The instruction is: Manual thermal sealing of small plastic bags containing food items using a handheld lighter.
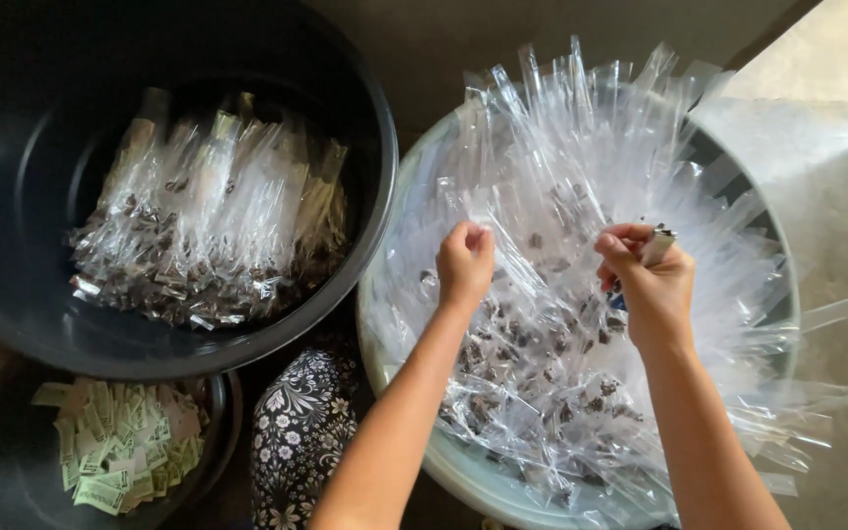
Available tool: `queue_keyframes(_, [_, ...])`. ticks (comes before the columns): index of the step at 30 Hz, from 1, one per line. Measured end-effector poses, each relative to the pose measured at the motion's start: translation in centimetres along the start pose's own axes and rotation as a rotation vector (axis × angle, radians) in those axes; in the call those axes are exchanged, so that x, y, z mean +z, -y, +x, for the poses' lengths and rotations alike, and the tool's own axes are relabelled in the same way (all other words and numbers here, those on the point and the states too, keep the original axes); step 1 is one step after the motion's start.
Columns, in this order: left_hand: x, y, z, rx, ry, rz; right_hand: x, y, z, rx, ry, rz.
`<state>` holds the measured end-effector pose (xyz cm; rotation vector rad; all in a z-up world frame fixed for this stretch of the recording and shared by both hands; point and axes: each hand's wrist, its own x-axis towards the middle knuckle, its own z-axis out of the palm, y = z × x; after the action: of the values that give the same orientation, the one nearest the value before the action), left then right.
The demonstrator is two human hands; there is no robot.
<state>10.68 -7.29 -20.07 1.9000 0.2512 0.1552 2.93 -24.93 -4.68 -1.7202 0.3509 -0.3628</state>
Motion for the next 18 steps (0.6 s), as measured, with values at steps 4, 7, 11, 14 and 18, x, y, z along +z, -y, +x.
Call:
queue_keyframes(4, [-7.7, -11.5, -2.5, -0.011, 0.198, -0.626, -0.5, 4.3, -1.7, -0.052, 0.087, 0.021])
queue_keyframes(7, [-11.4, -15.2, -5.0, 0.071, 0.377, -0.776, 0.5, 7.7, -3.3, -0.065, 0.138, 0.061])
queue_keyframes(11, [-13.8, -16.9, -8.0, 0.245, 0.457, -0.555, 2.3, 11.4, -4.7, -0.032, 0.273, 0.081])
queue_keyframes(14, [-15.3, -17.0, -9.6, 0.274, 0.538, -0.643, 2.7, 11.1, -4.9, 0.014, 0.285, 0.148])
queue_keyframes(18, [-12.9, -12.7, -13.3, 0.317, 0.705, -0.560, 1.9, 10.4, -5.4, -0.002, 0.262, 0.197])
